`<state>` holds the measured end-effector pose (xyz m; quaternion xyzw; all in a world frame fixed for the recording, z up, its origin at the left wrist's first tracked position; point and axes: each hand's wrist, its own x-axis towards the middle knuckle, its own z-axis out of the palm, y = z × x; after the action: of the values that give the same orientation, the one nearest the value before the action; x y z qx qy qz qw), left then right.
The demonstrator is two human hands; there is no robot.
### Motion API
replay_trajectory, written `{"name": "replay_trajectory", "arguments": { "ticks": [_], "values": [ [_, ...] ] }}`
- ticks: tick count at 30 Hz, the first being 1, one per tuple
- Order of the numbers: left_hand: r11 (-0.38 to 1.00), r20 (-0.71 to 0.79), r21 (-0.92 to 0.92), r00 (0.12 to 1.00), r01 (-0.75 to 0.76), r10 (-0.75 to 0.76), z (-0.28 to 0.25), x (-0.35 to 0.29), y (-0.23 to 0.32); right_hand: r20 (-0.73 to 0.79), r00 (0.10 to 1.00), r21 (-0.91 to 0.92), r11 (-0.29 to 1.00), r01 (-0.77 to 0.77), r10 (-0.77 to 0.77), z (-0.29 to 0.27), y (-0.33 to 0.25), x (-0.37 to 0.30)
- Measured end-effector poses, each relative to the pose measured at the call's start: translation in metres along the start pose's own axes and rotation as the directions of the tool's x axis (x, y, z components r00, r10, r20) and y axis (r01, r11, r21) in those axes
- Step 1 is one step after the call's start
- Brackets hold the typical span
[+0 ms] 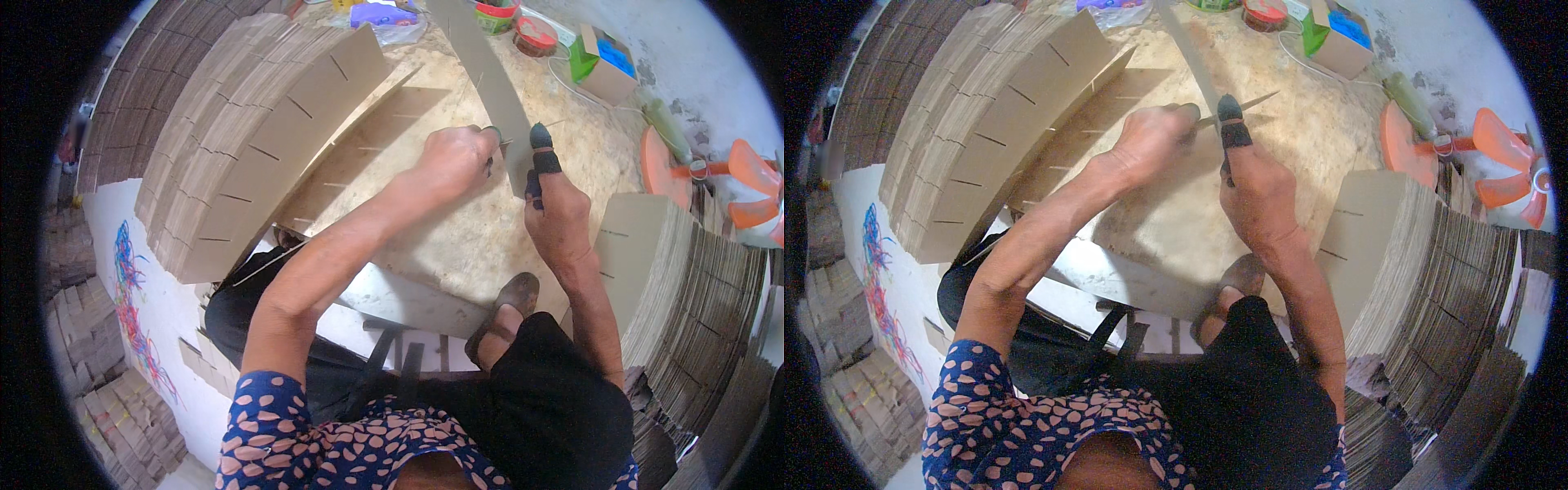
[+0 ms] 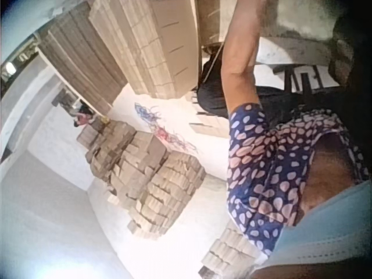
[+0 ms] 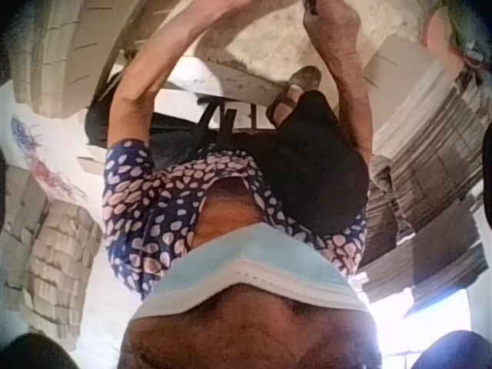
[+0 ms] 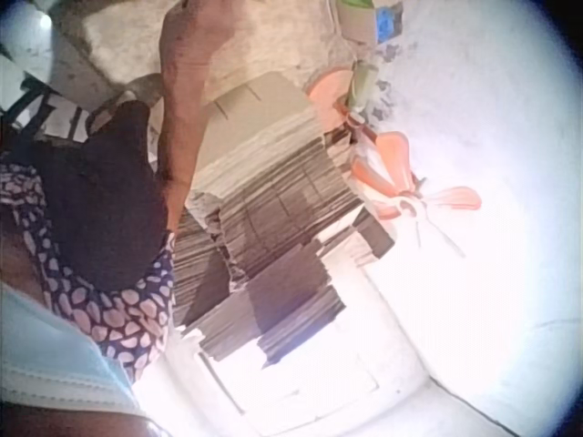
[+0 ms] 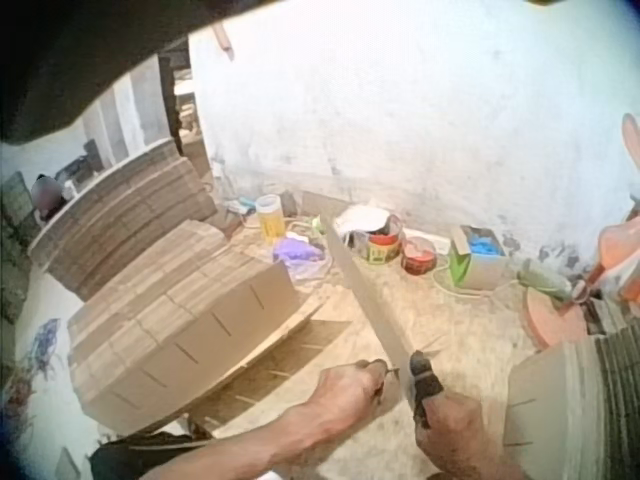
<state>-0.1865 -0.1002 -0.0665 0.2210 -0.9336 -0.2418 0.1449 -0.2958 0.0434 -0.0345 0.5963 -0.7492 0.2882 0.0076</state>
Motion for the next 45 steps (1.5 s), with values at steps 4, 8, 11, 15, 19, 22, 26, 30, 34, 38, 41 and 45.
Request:
{"name": "replay_trajectory", "arguments": {
  "ticks": [4,8,11,15,19,22,26,30,34,38,41,45],
  "values": [
    [0.998,0.040,-0.041,0.998,0.049,-0.047,0.004,0.003,0.015,-0.021,0.999,-0.044,0.998,-0.045,0.044,0.005,0.012,-0.007],
    [0.992,0.118,-0.109,0.992,0.063,-0.050,0.017,0.001,0.024,0.194,0.967,-0.199,0.972,-0.128,0.167,0.020,0.035,-0.012],
    [0.991,-0.241,-0.062,0.966,-0.115,0.097,0.008,-0.021,-0.004,0.087,0.983,-0.113,0.982,-0.153,0.163,-0.003,0.041,-0.012],
    [0.944,-0.272,0.269,0.955,0.192,-0.117,-0.064,-0.032,-0.078,-0.085,0.991,-0.092,0.990,-0.110,0.102,-0.030,0.026,0.024],
    [0.843,0.013,0.394,0.915,0.366,-0.403,-0.076,-0.052,-0.137,0.213,0.975,-0.271,0.963,-0.008,0.068,0.008,0.041,0.063],
    [0.852,0.117,0.382,0.896,0.358,-0.429,-0.070,-0.049,-0.154,0.304,0.950,-0.098,0.994,-0.041,0.069,0.042,0.070,0.060],
    [0.945,0.164,0.215,0.945,0.246,-0.283,-0.070,-0.056,-0.142,0.344,0.937,0.012,0.997,-0.075,0.066,0.030,0.052,0.052],
    [0.977,0.309,0.142,0.930,0.162,-0.199,-0.061,-0.048,-0.093,0.322,0.943,-0.015,0.997,-0.079,0.079,-0.001,0.028,0.051],
    [0.980,0.372,0.188,0.919,0.064,-0.131,-0.040,-0.042,-0.066,0.299,0.952,-0.058,0.997,-0.042,0.058,-0.019,0.022,0.042],
    [0.974,0.407,0.222,0.904,0.041,-0.131,-0.033,-0.032,-0.041,0.271,0.956,-0.099,0.991,-0.093,0.117,-0.031,0.028,0.031],
    [0.968,0.355,0.252,0.930,0.000,-0.093,-0.022,-0.027,-0.032,0.253,0.961,-0.091,0.992,-0.092,0.112,-0.035,0.037,0.023],
    [0.976,0.364,0.217,0.929,-0.013,-0.068,-0.011,-0.013,-0.024,0.282,0.934,-0.115,0.974,-0.196,0.221,-0.039,0.048,0.017]
  ]
}}
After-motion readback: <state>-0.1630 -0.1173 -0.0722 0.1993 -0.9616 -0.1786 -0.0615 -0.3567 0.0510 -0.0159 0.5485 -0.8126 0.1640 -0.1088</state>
